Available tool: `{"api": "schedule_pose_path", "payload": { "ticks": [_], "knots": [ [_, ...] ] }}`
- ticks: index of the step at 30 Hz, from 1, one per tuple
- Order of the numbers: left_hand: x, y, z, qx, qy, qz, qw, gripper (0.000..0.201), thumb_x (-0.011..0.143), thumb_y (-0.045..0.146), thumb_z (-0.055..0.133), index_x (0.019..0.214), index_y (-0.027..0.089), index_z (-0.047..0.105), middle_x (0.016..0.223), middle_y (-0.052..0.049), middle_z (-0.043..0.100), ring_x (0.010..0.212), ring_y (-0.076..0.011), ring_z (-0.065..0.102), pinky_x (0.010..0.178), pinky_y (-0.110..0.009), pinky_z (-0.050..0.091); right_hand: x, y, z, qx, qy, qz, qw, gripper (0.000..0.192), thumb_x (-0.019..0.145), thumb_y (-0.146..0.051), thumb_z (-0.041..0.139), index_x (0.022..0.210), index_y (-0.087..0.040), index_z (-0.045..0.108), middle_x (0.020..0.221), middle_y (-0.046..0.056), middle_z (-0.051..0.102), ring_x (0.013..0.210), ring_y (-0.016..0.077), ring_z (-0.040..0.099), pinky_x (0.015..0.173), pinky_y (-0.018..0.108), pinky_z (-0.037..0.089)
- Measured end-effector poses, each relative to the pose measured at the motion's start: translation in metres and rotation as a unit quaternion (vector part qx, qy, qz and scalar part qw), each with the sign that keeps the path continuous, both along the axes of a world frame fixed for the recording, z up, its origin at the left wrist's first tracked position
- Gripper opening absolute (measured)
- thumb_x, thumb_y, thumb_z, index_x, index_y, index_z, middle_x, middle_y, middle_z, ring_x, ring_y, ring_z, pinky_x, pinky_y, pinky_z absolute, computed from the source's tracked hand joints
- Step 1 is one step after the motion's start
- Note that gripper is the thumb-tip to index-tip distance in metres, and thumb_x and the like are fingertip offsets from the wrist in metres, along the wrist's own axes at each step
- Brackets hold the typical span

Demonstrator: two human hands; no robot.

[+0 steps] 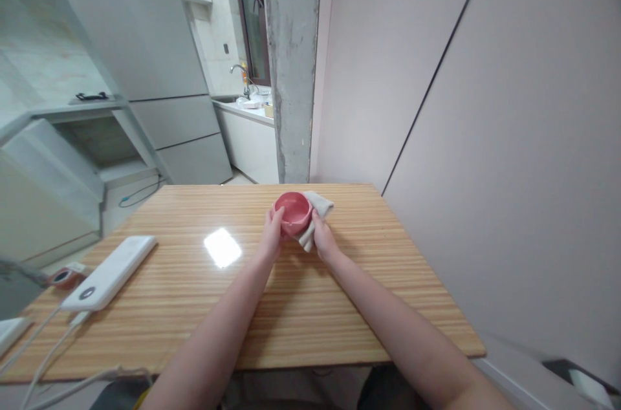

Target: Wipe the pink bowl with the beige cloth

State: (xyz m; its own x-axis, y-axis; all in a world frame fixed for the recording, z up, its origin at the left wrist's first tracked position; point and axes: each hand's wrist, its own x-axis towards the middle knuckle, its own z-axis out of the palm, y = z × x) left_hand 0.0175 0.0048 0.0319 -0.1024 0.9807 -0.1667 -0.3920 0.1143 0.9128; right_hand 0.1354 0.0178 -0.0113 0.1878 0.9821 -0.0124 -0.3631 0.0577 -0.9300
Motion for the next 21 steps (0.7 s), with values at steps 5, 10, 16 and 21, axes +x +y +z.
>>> {"api": "schedule_pose_path", "payload": {
  "ticks": [5, 10, 16, 21],
  "knots": [
    [-0.007, 0.002, 0.001, -0.036, 0.077, -0.034, 0.996, 0.06, 0.073, 0.053, 0.072, 0.12, 0.024, 0.05, 0.108, -0.01, 0.066, 0.079, -0.0174, 0.065, 0.059, -0.024, 0.049, 0.01, 0.004, 0.007, -0.001, -0.008, -0.035, 0.999, 0.049, 0.074, -0.062, 0.059, 0.097, -0.02, 0.071, 0.107, 0.005, 0.074, 0.11, 0.0233, 0.065, 0.097, 0.034, 0.049],
    [-0.008, 0.002, 0.001, -0.038, 0.064, -0.106, 0.992, 0.052, 0.071, 0.048, 0.072, 0.114, 0.021, 0.062, 0.105, -0.008, 0.069, 0.083, -0.0193, 0.065, 0.054, -0.021, 0.044, 0.017, 0.008, 0.01, 0.005, -0.03, 0.008, 1.0, 0.043, 0.075, -0.059, 0.059, 0.09, -0.021, 0.074, 0.099, 0.005, 0.076, 0.101, 0.0208, 0.069, 0.093, 0.031, 0.051],
    [-0.007, 0.003, 0.002, 0.027, 0.024, 0.01, 0.999, 0.046, 0.073, 0.048, 0.072, 0.11, 0.022, 0.06, 0.101, -0.005, 0.067, 0.086, -0.016, 0.064, 0.067, -0.023, 0.049, 0.002, 0.003, -0.005, 0.002, -0.016, -0.017, 1.0, 0.049, 0.079, -0.061, 0.055, 0.105, -0.022, 0.07, 0.109, 0.004, 0.074, 0.111, 0.021, 0.065, 0.098, 0.033, 0.048],
    [-0.01, 0.001, 0.002, -0.055, 0.092, -0.12, 0.987, 0.051, 0.073, 0.057, 0.069, 0.111, 0.024, 0.061, 0.102, -0.006, 0.068, 0.081, -0.0186, 0.063, 0.054, -0.022, 0.044, 0.022, 0.013, 0.004, 0.014, -0.045, -0.013, 0.999, 0.044, 0.076, -0.059, 0.059, 0.089, -0.019, 0.073, 0.095, 0.005, 0.076, 0.099, 0.0226, 0.069, 0.091, 0.033, 0.051]
  ]
}}
